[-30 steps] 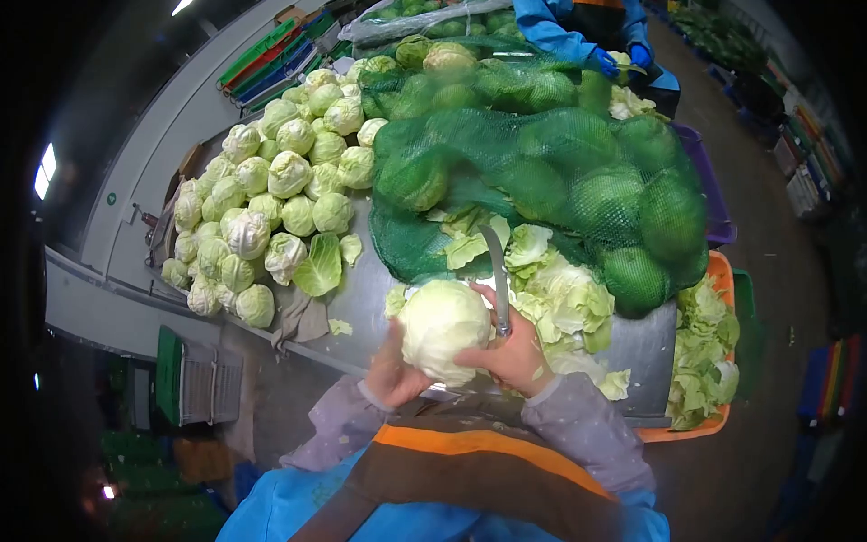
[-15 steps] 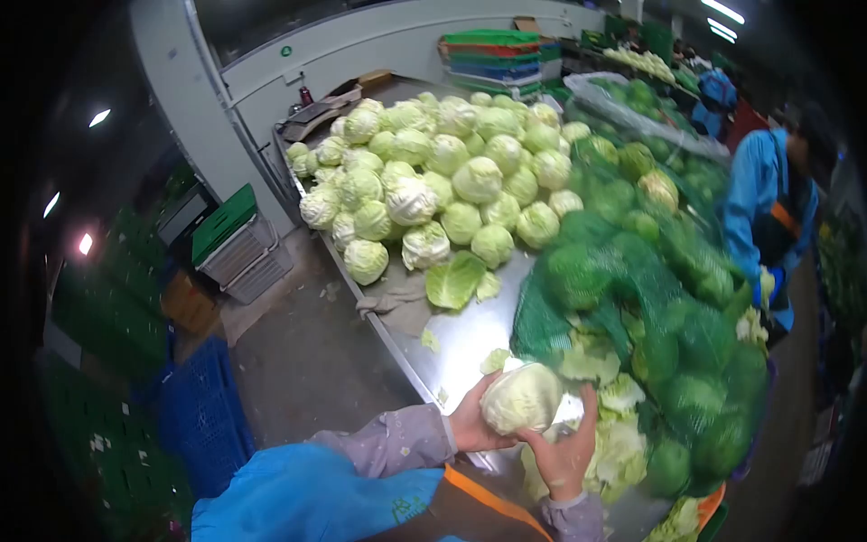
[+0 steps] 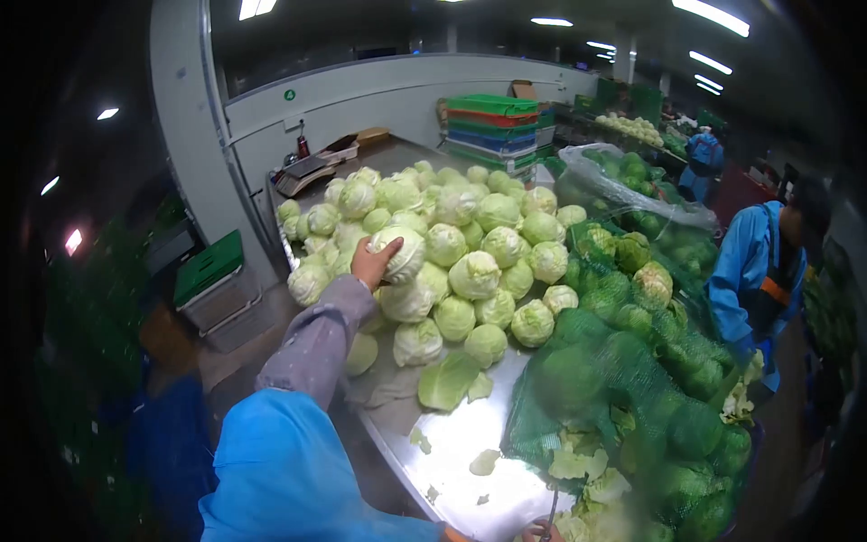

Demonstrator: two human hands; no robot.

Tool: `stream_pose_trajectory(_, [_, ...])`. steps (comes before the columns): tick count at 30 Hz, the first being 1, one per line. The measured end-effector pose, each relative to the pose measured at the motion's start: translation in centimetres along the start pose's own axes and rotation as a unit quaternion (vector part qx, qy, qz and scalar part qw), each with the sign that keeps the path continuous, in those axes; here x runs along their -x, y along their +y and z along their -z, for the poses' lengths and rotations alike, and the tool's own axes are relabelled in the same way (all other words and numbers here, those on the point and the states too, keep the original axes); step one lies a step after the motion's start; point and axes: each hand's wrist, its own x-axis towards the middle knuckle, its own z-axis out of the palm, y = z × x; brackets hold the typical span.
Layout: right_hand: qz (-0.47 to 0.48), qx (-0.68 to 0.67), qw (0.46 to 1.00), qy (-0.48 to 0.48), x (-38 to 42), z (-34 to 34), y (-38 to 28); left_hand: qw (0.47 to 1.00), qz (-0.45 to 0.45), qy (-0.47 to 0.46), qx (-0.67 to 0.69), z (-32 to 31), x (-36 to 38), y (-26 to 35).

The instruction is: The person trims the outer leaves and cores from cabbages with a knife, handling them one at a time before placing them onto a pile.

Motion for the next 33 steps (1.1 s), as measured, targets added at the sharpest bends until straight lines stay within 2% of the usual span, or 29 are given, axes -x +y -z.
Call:
stream_pose_trajectory(2, [0.023, 0.081, 0.996, -0.009, 0.2, -0.2, -1.7, 1.0, -0.01, -0.001, 0.005, -1.4, -2.2, 0.4])
stream_pose_trajectory(4, [0.034, 0.093, 0.995, 0.0, 0.2, -0.3, -1.3, 0.99, -0.077, 0.019, -0.114, -2.6, -4.0, -0.9])
stream_pose_trajectory(5, [-0.004, 0.057, 0.998, -0.009, 0.3, -0.4, -1.0, 0.99, -0.074, -0.039, -0.113, -2.9, -4.6, -1.6])
stream_pose_trajectory(6, [-0.044, 0.022, 0.999, -0.018, 0.7, -0.5, -1.2, 0.99, -0.076, -0.047, -0.112, -3.5, -5.7, -3.0])
stream_pose_trajectory(8, [-0.059, 0.043, 0.997, -0.008, 1.1, -0.6, -1.8, 0.941, -0.136, -0.074, -0.299, -4.3, -6.9, -5.2])
stream_pose_trajectory(10, [-0.036, 0.049, 0.998, 0.015, 1.5, -0.6, -1.7, 0.947, -0.131, -0.076, -0.284, -3.9, -7.4, -6.5])
stream_pose_trajectory(11, [-0.097, 0.108, 0.989, 0.013, 1.4, -0.5, -3.2, 0.94, -0.156, -0.104, -0.286, -3.4, -8.1, -6.8])
stream_pose_trajectory(13, [0.123, 0.196, 0.972, 0.037, -1.5, -1.1, 9.5, 0.93, -0.181, -0.132, -0.292, -2.9, -8.2, -6.7])
stream_pose_trajectory(14, [0.226, 0.242, 0.941, 0.064, -2.9, -1.9, 10.1, 0.943, -0.202, -0.111, -0.241, -2.9, -7.2, -5.9])
stream_pose_trajectory(15, [0.22, 0.254, 0.941, 0.038, -2.6, -1.4, 10.6, 0.952, -0.223, -0.09, -0.189, -2.9, -5.9, -5.1])
stream_pose_trajectory(16, [0.215, 0.265, 0.94, 0.012, -2.3, -1.6, 5.2, 0.951, -0.224, -0.097, -0.192, -3.0, -3.8, -4.5])
stream_pose_trajectory(17, [0.21, 0.276, 0.938, -0.014, -2.0, -1.8, -0.9, 0.921, -0.287, -0.054, -0.257, -3.3, -0.8, -3.9])
stream_pose_trajectory(18, [0.158, 0.301, 0.939, -0.047, -2.6, -2.5, -3.3, 0.881, -0.35, -0.017, -0.318, -3.5, 2.7, -3.5])
stream_pose_trajectory(20, [0.037, 0.347, 0.935, -0.07, -4.0, -3.8, -4.1, 0.88, -0.373, -0.228, -0.182, -4.5, 12.6, -1.7])
stream_pose_trajectory(22, [0.005, 0.404, 0.912, -0.069, -5.1, -3.7, -2.5, 0.797, -0.414, -0.415, -0.144, -5.6, 21.6, -2.8])
stream_pose_trajectory(23, [-0.015, 0.395, 0.915, -0.085, -4.9, -3.1, -0.9, 0.769, -0.398, -0.483, -0.126, -6.0, 25.3, -3.6])
stream_pose_trajectory(24, [-0.033, 0.406, 0.911, -0.062, -3.4, -2.4, -0.8, 0.737, -0.381, -0.547, -0.109, -6.3, 28.5, -4.2])
stream_pose_trajectory(25, [-0.027, 0.404, 0.913, -0.054, -2.0, -1.5, 0.9, 0.712, -0.378, -0.585, -0.089, -6.4, 31.2, -4.7])
stream_pose_trajectory(27, [-0.035, 0.399, 0.916, -0.024, 1.5, 1.6, 3.0, 0.684, -0.312, -0.647, -0.128, -6.6, 34.5, -5.4])
stream_pose_trajectory(29, [-0.04, 0.403, 0.914, 0.0, 4.4, 5.3, 5.4, 0.68, -0.316, -0.649, -0.128, -7.1, 36.4, -5.3])
stream_pose_trajectory(31, [-0.117, 0.43, 0.895, 0.007, 7.3, 9.0, 7.2, 0.686, -0.321, -0.641, -0.125, -7.7, 37.6, -5.3])
stream_pose_trajectory(33, [-0.097, 0.455, 0.885, -0.009, 9.4, 13.8, 9.3, 0.688, -0.318, -0.643, -0.111, -9.2, 39.2, -4.9])
